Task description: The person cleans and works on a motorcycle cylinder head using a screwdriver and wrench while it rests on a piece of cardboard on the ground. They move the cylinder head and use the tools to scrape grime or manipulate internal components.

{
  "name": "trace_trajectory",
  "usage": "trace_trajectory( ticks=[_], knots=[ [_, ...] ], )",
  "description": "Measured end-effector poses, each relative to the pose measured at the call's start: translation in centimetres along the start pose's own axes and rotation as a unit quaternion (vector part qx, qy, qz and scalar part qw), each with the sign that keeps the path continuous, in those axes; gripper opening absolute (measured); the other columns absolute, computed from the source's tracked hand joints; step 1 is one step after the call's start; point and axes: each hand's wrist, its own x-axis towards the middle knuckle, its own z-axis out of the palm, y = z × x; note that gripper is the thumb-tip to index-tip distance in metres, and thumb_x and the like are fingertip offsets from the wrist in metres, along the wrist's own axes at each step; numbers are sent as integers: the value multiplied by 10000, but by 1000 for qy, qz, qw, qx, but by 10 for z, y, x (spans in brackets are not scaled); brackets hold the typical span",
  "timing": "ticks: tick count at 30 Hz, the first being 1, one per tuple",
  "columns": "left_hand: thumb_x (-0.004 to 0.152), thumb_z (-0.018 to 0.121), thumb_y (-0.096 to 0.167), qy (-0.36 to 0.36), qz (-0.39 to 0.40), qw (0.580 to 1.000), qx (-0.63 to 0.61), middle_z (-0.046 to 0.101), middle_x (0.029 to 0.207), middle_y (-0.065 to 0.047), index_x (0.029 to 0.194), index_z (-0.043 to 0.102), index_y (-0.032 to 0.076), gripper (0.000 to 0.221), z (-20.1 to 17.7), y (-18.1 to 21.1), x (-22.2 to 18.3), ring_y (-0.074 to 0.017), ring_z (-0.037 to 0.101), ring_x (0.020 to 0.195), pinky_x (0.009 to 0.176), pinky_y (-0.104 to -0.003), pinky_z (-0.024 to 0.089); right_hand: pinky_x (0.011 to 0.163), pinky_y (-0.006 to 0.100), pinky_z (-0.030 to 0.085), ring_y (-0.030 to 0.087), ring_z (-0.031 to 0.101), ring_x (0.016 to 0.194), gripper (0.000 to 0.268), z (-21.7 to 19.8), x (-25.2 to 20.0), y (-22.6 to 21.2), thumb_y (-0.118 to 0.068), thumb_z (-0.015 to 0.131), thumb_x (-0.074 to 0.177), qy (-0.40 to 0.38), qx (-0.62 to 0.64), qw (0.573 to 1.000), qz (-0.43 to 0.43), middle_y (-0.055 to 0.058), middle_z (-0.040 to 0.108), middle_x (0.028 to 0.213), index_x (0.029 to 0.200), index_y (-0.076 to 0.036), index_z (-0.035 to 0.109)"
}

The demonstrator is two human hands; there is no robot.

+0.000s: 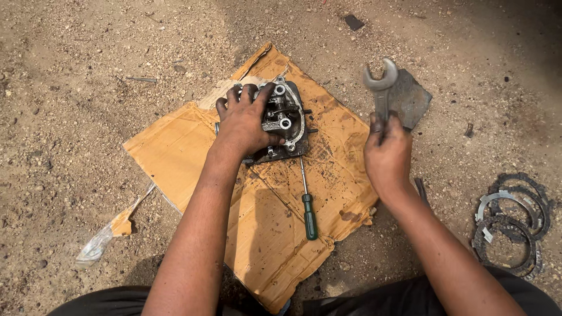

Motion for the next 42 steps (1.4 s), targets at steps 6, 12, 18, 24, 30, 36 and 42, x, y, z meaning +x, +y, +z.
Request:
trace_trajectory(
  ticks=[6,12,18,24,30,36,42],
  knots=[
    [506,996,516,15,9,1000,-9,350,1571,-157,1574,299,327,1289,3,-2,-2,-459,257,1469,1185,-669,178,567,405,412,206,538,581,208,-6,-8,-5,-263,616,985,-185,-235,954,18,136,680,755,1056,-108,736],
    [513,994,518,25,19,999,-12,369,1556,-155,1570,305,316,1278,0,-2,0,-480,255,1462,1174,-681,183,489,321,380,107,477,563,320,-6,3,9,-325,538,1116,-29,277,954,111,5,583,723,1078,-34,666],
    [472,996,560,2,1,1000,-3,362,1564,-153,1572,290,342,1325,2,0,0,-447,255,1476,1195,-670,156,451,350,410,155,508,502,296,-15,-13,-19,-263,570,1051,-167,-69,965,190,91,660,770,1309,-147,660],
    [464,1002,579,18,13,1000,0,321,1580,-194,1565,288,348,1333,3,-3,3,-475,226,1471,1175,-668,153,612,351,561,127,618,698,291,-22,-11,-4,-177,665,953,-219,-164,962,12,45,701,1033,1236,-172,735],
    [487,994,548,22,16,1000,-6,345,1578,-171,1569,303,335,1302,3,-5,1,-467,257,1469,1175,-669,183,700,309,605,165,664,863,421,-22,-17,15,-184,630,956,-212,-236,930,-182,9,690,1040,1336,-360,670],
    [486,981,515,47,27,998,-23,410,1536,-144,1563,328,317,1275,2,-3,-3,-436,298,1466,1175,-659,211,487,371,605,256,698,705,596,-3,-12,23,-143,635,904,-111,-354,886,-280,146,689,1043,1455,-349,539],
    [493,985,534,37,23,999,-4,390,1536,-174,1555,339,320,1262,2,-3,-1,-458,284,1454,1163,-654,228,610,418,610,257,685,750,565,-7,-20,47,-78,607,961,0,-235,880,-413,105,671,923,1450,-359,582]
  ],
)
